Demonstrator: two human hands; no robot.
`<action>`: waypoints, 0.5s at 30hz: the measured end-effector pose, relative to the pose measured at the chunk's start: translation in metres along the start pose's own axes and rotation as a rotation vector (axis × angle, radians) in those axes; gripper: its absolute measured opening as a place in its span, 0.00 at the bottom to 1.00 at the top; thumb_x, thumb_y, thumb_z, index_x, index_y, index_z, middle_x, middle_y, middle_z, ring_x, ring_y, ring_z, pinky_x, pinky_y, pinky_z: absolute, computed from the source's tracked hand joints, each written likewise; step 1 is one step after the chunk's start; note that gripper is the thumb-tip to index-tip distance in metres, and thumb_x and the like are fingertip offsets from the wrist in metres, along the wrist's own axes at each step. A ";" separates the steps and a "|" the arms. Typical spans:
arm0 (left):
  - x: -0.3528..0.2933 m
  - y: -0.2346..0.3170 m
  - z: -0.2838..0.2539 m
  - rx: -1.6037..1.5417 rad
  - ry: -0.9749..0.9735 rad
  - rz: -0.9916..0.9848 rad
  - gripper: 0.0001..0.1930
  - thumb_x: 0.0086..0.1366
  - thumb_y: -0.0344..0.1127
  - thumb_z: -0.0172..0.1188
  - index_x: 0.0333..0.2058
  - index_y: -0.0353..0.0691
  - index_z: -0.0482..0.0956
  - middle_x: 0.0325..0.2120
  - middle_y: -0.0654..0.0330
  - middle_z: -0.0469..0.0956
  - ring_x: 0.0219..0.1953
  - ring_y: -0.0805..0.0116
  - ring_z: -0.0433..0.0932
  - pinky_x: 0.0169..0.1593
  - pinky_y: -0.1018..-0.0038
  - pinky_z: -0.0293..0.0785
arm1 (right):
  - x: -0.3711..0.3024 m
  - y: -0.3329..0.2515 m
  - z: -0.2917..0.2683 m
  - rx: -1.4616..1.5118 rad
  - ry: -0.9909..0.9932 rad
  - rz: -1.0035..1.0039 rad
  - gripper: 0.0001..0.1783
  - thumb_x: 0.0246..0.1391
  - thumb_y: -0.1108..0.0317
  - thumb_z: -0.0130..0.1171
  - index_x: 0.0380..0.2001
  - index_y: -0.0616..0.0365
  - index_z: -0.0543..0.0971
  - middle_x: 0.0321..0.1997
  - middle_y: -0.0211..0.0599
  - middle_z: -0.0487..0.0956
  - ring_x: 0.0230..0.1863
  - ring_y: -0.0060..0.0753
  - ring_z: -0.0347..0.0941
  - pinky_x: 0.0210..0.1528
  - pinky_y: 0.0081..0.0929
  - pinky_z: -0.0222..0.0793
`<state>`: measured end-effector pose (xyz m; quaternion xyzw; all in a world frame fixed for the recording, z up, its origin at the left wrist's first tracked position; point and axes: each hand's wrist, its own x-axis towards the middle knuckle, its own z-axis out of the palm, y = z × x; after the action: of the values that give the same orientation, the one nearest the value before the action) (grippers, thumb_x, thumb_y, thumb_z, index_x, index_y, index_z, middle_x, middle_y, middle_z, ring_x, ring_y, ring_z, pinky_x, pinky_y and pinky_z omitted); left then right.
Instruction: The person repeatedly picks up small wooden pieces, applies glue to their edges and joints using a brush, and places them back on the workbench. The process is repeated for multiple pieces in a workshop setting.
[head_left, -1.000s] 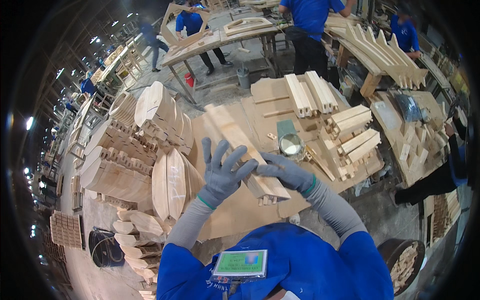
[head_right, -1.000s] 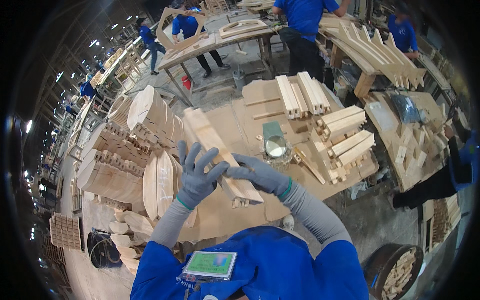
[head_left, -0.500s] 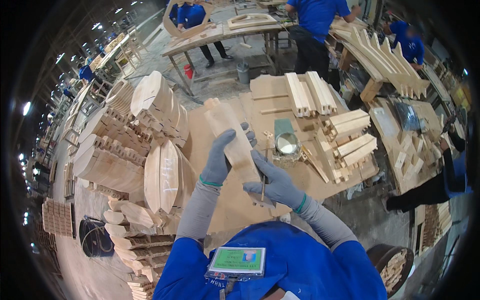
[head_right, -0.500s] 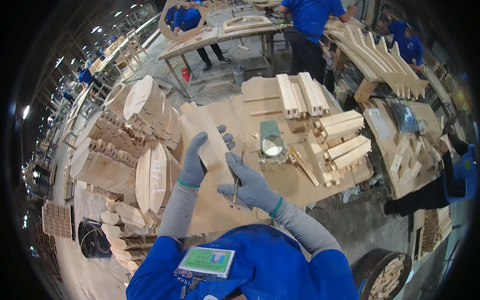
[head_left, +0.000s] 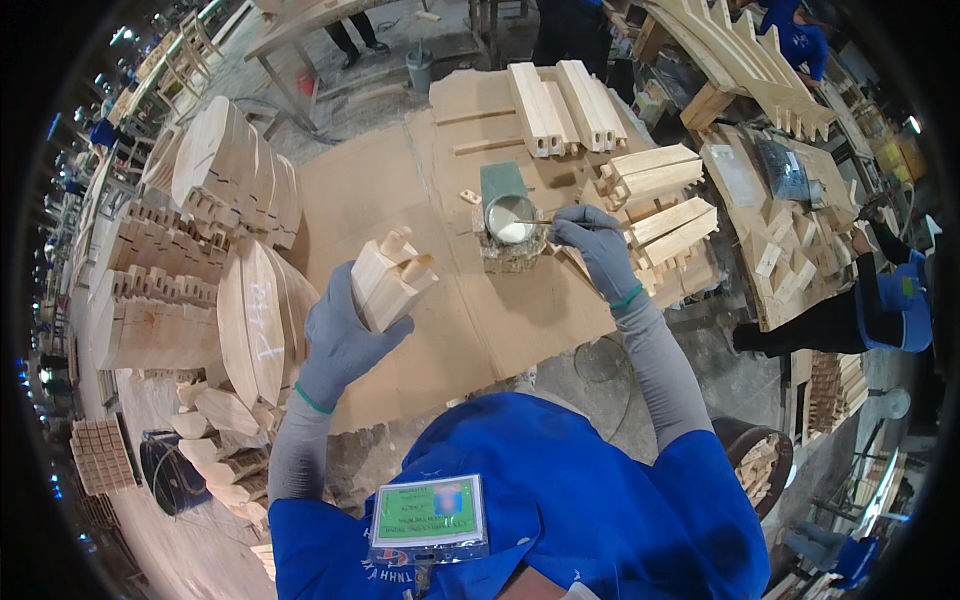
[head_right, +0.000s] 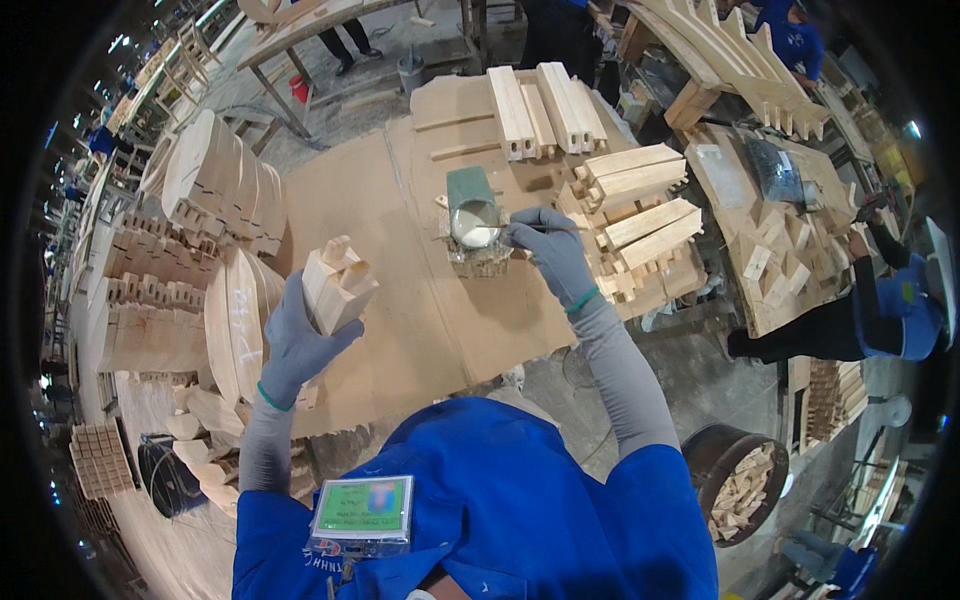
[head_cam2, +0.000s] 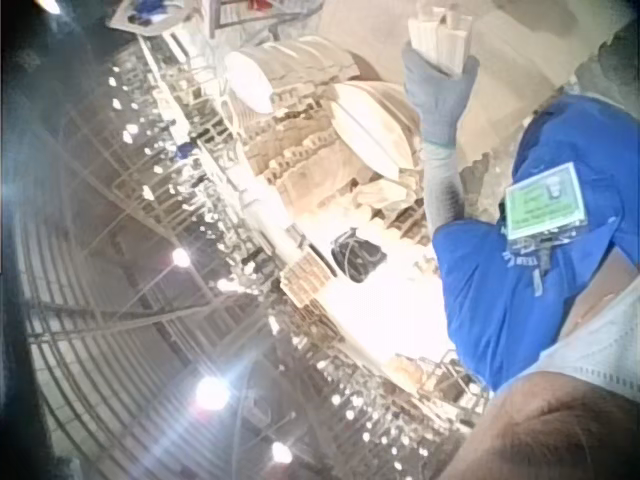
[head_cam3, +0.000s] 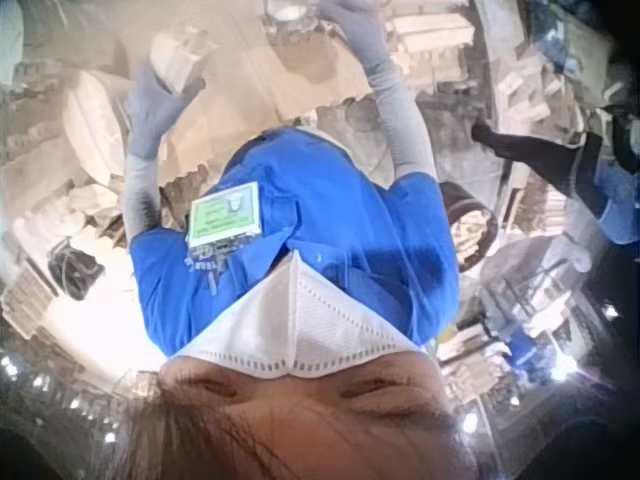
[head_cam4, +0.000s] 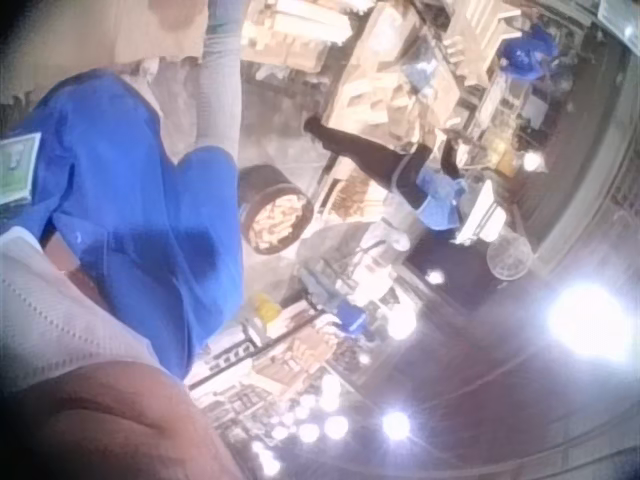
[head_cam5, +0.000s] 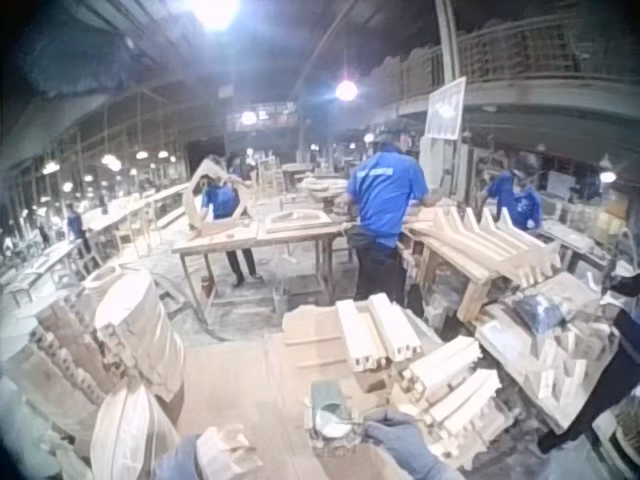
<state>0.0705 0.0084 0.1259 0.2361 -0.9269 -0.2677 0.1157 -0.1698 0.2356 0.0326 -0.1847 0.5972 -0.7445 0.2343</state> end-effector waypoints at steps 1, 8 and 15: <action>-0.003 -0.005 0.002 0.028 0.001 0.036 0.35 0.41 0.42 0.71 0.48 0.39 0.66 0.36 0.51 0.76 0.38 0.54 0.78 0.41 0.63 0.74 | 0.004 0.007 0.000 -0.040 0.028 0.001 0.07 0.55 0.73 0.57 0.34 0.67 0.76 0.30 0.34 0.78 0.34 0.23 0.76 0.39 0.19 0.74; -0.012 -0.022 0.005 0.139 0.002 0.150 0.35 0.41 0.40 0.70 0.48 0.38 0.65 0.36 0.50 0.75 0.36 0.50 0.77 0.38 0.61 0.74 | 0.021 0.047 -0.001 -0.625 0.073 -0.153 0.06 0.52 0.75 0.58 0.33 0.66 0.76 0.29 0.34 0.78 0.33 0.24 0.77 0.37 0.20 0.75; -0.003 -0.024 0.010 0.195 0.021 0.209 0.33 0.42 0.39 0.70 0.47 0.38 0.66 0.36 0.52 0.74 0.37 0.51 0.76 0.38 0.61 0.73 | 0.022 0.051 -0.006 0.562 0.184 0.111 0.07 0.55 0.77 0.56 0.37 0.68 0.75 0.36 0.40 0.77 0.37 0.33 0.77 0.45 0.29 0.79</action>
<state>0.0789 -0.0036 0.1040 0.1510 -0.9668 -0.1605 0.1291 -0.1846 0.2192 -0.0183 -0.0114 0.3958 -0.8803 0.2614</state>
